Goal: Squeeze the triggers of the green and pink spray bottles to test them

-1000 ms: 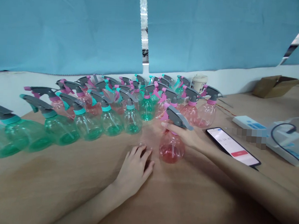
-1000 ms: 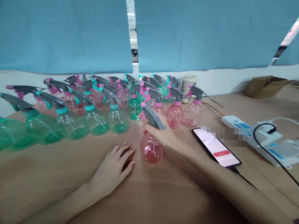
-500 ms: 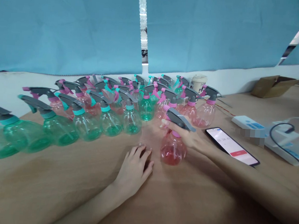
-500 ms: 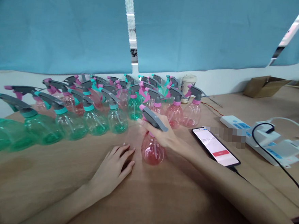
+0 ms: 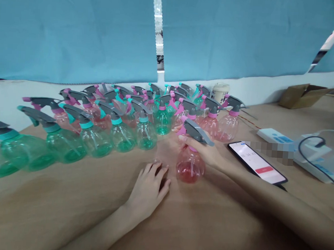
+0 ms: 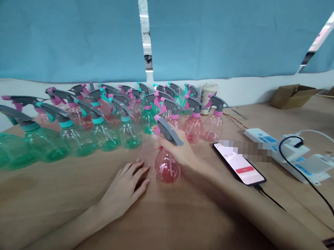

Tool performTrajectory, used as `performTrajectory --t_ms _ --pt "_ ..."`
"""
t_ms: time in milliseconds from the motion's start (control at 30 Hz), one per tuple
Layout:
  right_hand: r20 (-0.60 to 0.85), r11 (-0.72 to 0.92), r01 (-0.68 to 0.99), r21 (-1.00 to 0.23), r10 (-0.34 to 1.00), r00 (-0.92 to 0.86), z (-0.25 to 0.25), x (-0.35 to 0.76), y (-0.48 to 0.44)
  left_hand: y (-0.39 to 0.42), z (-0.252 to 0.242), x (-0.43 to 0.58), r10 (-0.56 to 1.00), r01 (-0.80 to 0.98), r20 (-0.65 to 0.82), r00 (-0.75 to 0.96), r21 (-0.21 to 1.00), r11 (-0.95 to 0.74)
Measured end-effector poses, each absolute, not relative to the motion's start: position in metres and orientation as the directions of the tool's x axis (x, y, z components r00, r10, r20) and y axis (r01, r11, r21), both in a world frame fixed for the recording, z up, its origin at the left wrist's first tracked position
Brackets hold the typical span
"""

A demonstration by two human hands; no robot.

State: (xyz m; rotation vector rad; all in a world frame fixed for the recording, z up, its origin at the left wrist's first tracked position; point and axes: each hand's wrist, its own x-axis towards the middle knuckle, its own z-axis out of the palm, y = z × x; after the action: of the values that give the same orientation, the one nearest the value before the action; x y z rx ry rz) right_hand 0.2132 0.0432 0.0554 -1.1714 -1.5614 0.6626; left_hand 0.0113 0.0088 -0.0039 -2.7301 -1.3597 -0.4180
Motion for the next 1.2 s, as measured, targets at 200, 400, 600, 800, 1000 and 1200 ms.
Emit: performTrajectory --t_ms 200,400,600,800,1000,1200 --pt "0.396 0.374 0.343 -0.862 0.918 -0.005 0.0591 0.213 0.0408 0.0095 -0.0052 0.0111 0.777 0.788 0.274 0.567 0.093 -0.608" --pt "0.364 0.357 0.308 -0.882 0.931 -0.035 0.058 0.2132 0.0415 0.0104 -0.0056 0.0119 0.783 0.788 0.278 0.556 0.121 -0.603" --pt "0.391 0.382 0.297 -0.875 0.92 -0.031 0.056 0.2128 0.0432 0.0092 -0.005 0.0116 0.787 0.791 0.266 0.557 0.119 -0.6" --pt "0.38 0.365 0.334 -0.869 0.925 -0.02 0.0583 0.2124 0.0406 0.0082 -0.0039 0.0121 0.785 0.793 0.267 0.559 0.102 -0.6" --pt "0.396 0.381 0.324 -0.866 0.918 -0.022 0.0569 0.2113 0.0415 0.0084 -0.0052 0.0114 0.788 0.798 0.259 0.558 0.094 -0.595" --pt "0.366 0.35 0.339 -0.873 0.931 -0.02 0.0608 0.2118 0.0403 0.0092 -0.0062 0.011 0.782 0.793 0.271 0.561 0.094 -0.602"
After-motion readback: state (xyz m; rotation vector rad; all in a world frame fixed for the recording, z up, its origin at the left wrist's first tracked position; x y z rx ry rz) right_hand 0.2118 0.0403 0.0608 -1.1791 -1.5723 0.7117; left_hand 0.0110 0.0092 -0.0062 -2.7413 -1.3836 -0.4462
